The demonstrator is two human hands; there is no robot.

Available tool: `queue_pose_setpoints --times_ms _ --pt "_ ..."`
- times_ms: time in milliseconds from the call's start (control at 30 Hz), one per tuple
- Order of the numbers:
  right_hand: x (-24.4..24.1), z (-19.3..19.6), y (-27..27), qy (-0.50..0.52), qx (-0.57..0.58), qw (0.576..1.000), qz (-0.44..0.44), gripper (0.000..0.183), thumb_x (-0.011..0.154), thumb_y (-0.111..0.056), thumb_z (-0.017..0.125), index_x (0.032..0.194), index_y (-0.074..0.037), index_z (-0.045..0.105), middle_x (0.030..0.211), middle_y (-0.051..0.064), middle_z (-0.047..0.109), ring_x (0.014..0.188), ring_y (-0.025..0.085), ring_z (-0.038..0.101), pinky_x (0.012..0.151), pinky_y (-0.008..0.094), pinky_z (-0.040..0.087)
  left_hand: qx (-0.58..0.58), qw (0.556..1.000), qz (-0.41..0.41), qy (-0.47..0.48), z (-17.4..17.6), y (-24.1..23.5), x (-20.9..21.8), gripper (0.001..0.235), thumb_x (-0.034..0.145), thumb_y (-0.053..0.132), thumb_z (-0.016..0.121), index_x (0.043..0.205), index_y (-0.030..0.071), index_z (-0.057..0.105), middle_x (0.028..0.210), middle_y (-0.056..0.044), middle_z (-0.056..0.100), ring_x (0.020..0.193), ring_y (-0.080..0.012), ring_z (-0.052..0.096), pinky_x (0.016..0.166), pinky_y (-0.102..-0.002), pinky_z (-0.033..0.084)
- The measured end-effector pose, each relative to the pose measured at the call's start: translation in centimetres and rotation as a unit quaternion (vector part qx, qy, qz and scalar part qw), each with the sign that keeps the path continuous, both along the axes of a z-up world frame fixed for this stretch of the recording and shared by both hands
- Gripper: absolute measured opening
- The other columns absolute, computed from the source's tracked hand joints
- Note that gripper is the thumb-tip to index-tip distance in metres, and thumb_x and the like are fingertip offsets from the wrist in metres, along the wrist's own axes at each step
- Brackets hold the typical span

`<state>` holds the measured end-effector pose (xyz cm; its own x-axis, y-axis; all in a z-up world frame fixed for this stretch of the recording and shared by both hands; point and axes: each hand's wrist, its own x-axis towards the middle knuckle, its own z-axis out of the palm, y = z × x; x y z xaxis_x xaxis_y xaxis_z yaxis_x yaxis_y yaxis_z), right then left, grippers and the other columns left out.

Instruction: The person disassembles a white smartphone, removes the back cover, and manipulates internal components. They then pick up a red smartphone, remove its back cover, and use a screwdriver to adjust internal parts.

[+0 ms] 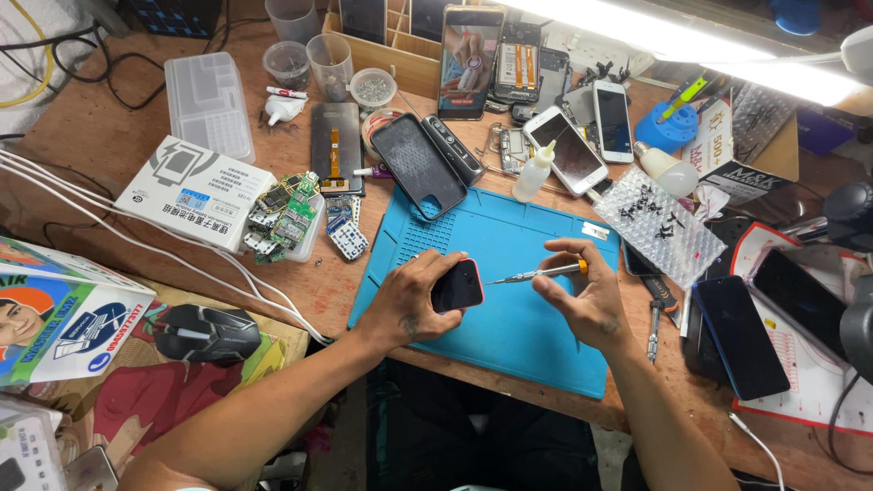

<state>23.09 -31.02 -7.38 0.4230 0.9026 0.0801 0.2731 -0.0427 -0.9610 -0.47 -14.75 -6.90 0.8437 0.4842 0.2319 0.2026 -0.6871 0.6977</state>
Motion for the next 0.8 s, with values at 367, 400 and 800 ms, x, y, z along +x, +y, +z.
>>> queue_pose_setpoints --times_ms 367,400,800 --pt "0.3 -0.3 0.3 0.043 -0.046 0.998 -0.003 0.05 0.086 -0.021 0.078 0.128 -0.003 0.058 0.103 0.013 0.071 0.093 0.018 0.071 0.079 0.033 0.061 -0.01 1.0 0.006 0.02 0.2 0.0 0.0 0.069 0.067 0.023 0.076 0.132 0.004 0.06 0.096 -0.012 0.065 0.085 -0.0268 0.068 0.073 -0.038 0.063" --pt "0.3 -0.4 0.4 0.046 -0.063 0.997 -0.014 0.046 0.089 -0.022 0.077 0.127 -0.002 0.059 0.101 0.015 0.072 0.092 0.019 0.072 0.08 0.033 0.061 -0.013 1.0 0.006 0.023 0.1 0.0 0.0 0.07 0.067 0.023 0.076 0.132 0.004 0.06 0.096 -0.012 0.064 0.085 -0.0269 0.068 0.073 -0.038 0.063" --pt "0.9 -0.7 0.4 0.106 -0.044 0.993 0.006 0.039 0.098 -0.022 0.074 0.125 0.003 0.062 0.101 0.016 0.072 0.092 0.02 0.072 0.082 0.034 0.061 -0.02 0.999 0.006 0.025 0.3 0.1 -0.2 0.07 0.067 0.022 0.077 0.133 0.003 0.06 0.097 -0.012 0.064 0.087 -0.0273 0.068 0.077 -0.039 0.062"
